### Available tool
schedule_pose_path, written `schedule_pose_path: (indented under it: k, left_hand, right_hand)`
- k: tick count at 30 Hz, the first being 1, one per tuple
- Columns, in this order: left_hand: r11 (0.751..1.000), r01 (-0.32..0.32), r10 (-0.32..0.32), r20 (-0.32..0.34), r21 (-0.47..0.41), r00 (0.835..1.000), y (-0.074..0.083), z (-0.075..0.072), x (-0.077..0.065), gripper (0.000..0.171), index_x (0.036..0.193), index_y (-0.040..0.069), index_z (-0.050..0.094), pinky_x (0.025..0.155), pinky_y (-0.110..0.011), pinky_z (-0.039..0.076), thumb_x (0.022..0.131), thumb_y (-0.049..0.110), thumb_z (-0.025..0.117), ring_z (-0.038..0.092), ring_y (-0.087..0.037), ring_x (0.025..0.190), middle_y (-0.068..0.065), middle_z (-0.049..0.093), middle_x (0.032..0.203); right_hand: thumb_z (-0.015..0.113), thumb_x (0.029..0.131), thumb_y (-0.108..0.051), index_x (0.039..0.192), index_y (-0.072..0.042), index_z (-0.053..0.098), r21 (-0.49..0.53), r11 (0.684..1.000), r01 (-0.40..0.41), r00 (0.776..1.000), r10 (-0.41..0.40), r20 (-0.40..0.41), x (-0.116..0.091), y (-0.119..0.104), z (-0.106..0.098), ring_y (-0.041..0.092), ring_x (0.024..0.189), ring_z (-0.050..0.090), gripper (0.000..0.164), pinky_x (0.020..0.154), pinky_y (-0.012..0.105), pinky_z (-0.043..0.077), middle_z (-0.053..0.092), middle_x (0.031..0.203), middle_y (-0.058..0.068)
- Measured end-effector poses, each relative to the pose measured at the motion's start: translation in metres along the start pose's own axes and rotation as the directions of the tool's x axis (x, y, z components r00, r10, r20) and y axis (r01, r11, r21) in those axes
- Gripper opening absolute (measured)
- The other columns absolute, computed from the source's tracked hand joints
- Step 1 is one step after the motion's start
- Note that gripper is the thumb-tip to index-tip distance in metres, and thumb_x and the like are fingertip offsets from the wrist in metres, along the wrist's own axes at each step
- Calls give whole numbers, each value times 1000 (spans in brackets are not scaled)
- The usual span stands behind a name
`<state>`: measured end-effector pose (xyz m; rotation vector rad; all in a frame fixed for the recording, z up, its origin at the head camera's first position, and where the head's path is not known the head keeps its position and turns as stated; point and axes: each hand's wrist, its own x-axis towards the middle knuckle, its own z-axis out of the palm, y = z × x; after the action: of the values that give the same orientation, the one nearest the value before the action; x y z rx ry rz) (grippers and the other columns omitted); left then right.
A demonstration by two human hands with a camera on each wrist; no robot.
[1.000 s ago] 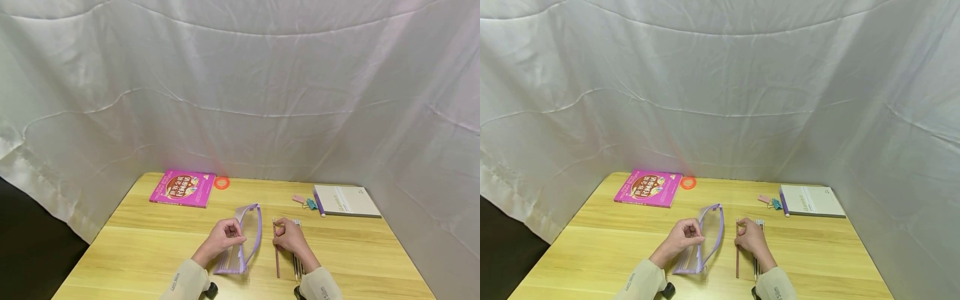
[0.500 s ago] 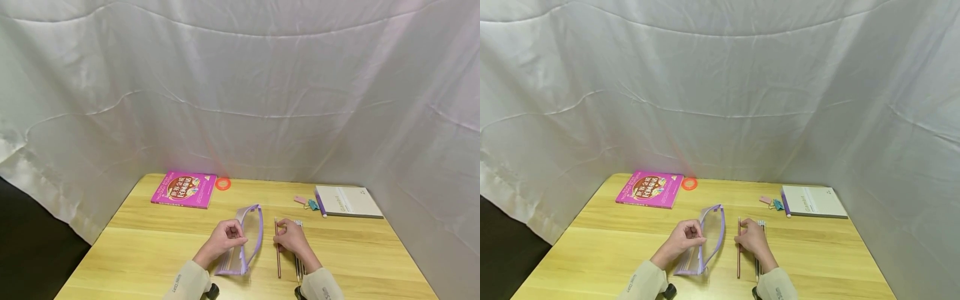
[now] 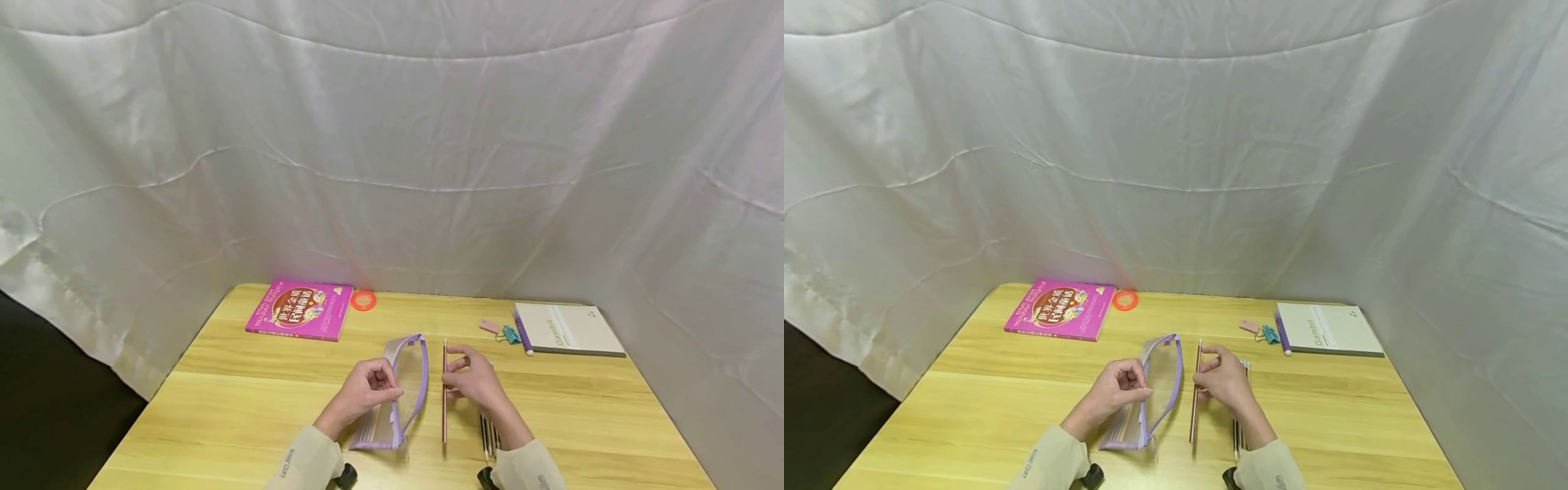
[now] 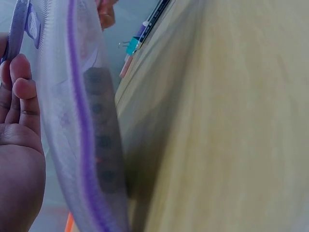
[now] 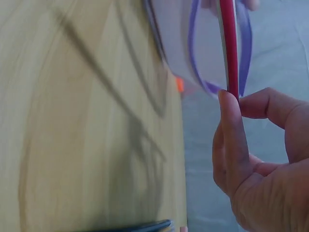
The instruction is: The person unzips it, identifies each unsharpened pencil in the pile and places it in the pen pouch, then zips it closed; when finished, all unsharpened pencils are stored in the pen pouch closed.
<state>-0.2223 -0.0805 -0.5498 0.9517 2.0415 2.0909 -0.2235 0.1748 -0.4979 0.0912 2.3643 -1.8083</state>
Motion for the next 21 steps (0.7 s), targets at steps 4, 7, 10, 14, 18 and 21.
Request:
schedule_pose_path:
  k: [4, 7, 10, 14, 18, 21]
  left_hand:
    - [1000, -12, 12, 1, -4, 1000, 0, 1, 0, 13, 87, -3, 62, 64, -14, 49, 89, -1, 74, 57, 0, 71, 7, 61, 82]
    - [1000, -16, 16, 0, -6, 1000, -1, 1, 0, 13, 87, -3, 62, 63, -15, 49, 89, -2, 74, 57, -1, 71, 7, 61, 82]
    - [1000, -8, 8, -3, -6, 1000, -1, 1, 0, 13, 86, -3, 62, 63, -15, 49, 89, -2, 75, 57, -1, 70, 7, 61, 82]
    - [1000, 6, -6, -6, 0, 1000, -1, 1, 0, 14, 87, -3, 62, 62, -14, 49, 89, -1, 76, 57, -1, 70, 7, 62, 82]
    - [1000, 11, -11, -5, 2, 1000, 0, 1, 0, 14, 87, -2, 62, 63, -14, 49, 89, 0, 76, 57, -1, 70, 7, 62, 82]
    - [1000, 4, -4, -5, -1, 1000, 0, 1, 0, 14, 86, -2, 62, 62, -14, 49, 88, 0, 76, 57, -1, 70, 8, 62, 82]
  right_hand:
    - [66, 82, 15, 152, -7, 44, 42, 999, 26, 1000, -26, -1, -1, -4, 1, 24, 68, 69, 76, 63, 43, 64, 61, 104, 20]
    - [66, 82, 15, 155, -10, 40, 56, 998, 38, 999, -37, -7, -1, -7, 1, 23, 67, 69, 82, 62, 44, 64, 61, 105, 20]
    - [67, 81, 15, 158, -12, 36, 54, 998, 41, 999, -40, -15, -1, -7, 1, 23, 68, 69, 87, 64, 46, 64, 60, 106, 20]
    - [67, 80, 17, 161, -17, 31, 67, 997, 46, 999, -44, -31, -1, -8, 1, 24, 70, 68, 95, 66, 47, 64, 58, 106, 20]
    - [65, 81, 16, 161, -18, 30, 80, 996, 50, 998, -47, -44, -1, -9, 1, 23, 70, 68, 94, 65, 44, 64, 56, 105, 19]
    - [64, 81, 16, 161, -18, 29, 95, 994, 56, 997, -52, -52, 0, -10, 1, 22, 70, 68, 94, 65, 41, 64, 55, 105, 18]
